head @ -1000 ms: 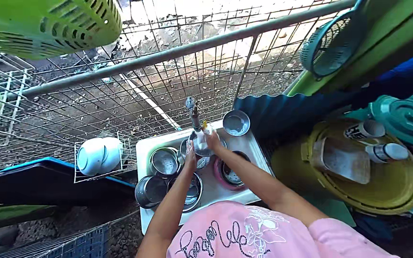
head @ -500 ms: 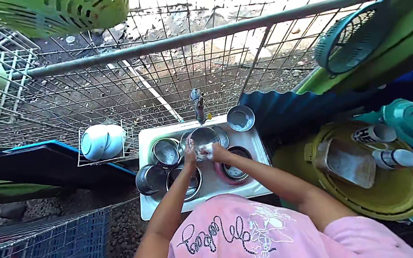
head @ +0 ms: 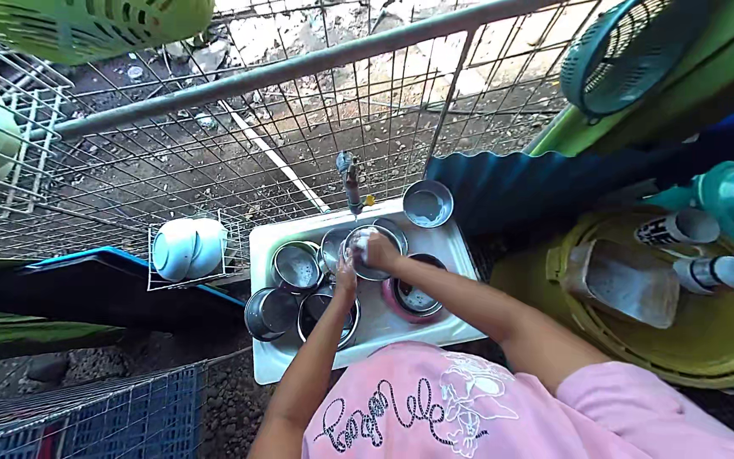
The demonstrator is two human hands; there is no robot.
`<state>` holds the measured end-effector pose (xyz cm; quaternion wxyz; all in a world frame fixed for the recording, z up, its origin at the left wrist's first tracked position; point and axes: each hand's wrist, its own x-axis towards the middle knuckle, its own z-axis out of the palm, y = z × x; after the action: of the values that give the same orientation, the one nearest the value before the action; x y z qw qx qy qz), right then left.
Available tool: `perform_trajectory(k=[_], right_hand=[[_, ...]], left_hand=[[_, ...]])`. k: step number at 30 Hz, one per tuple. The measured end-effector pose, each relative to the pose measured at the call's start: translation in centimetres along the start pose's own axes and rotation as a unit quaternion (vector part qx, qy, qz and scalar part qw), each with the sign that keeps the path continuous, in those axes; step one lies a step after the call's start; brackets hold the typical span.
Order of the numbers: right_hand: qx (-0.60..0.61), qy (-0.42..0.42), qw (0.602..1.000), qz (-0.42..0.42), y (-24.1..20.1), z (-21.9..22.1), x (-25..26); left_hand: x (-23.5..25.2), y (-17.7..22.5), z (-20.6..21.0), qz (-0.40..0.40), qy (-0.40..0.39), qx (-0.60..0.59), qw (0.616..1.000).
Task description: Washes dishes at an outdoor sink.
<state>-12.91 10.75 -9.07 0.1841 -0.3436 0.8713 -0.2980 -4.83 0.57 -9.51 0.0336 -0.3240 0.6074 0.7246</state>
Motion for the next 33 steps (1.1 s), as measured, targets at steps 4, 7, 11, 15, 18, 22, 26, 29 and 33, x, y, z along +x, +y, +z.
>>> perform_trajectory(k=[4, 7, 11, 15, 18, 22, 26, 29, 33], right_hand=[[0.042, -0.074, 0.994, -0.062, -0.1, 0.0, -1.8], [-0.052, -0.055, 0.996, -0.048, 0.6, -0.5, -0.9], [0.178, 0.045, 0.983, 0.002, -1.7, 2.0, -0.4], [0.356, -0.021, 0.926, 0.123, 0.3, 1.7, -2.7], [0.514, 0.06, 0.832, 0.202, 1.5, -1.7, -5.8], [0.618, 0.199, 0.721, 0.243, 4.6, -8.3, -12.3], [0.597, 0.358, 0.673, 0.251, 9.9, -15.8, -22.2], [0.464, 0.48, 0.676, 0.31, 14.6, -19.8, -30.3], [0.199, 0.487, 0.686, 0.502, 23.6, -20.2, -37.7]], left_hand=[[1.0, 1.8, -3.1, 0.096, -0.014, 0.112, 0.989], [0.3, 1.9, -2.5, 0.058, -0.02, 0.123, 0.991], [1.1, 2.5, -1.5, 0.074, -0.022, 0.178, 0.981], [2.1, 2.9, -2.4, 0.133, -0.022, 0.394, 0.909], [3.0, 2.6, -2.1, 0.168, 0.009, 0.474, 0.864], [4.3, 1.2, -3.9, 0.235, -0.005, 0.506, 0.83], [1.6, 0.7, -6.0, 0.297, -0.036, 0.465, 0.834], [-2.1, -0.3, -8.2, 0.269, -0.089, 0.498, 0.819], [-3.3, -4.1, -10.7, 0.143, -0.167, 0.612, 0.759]])
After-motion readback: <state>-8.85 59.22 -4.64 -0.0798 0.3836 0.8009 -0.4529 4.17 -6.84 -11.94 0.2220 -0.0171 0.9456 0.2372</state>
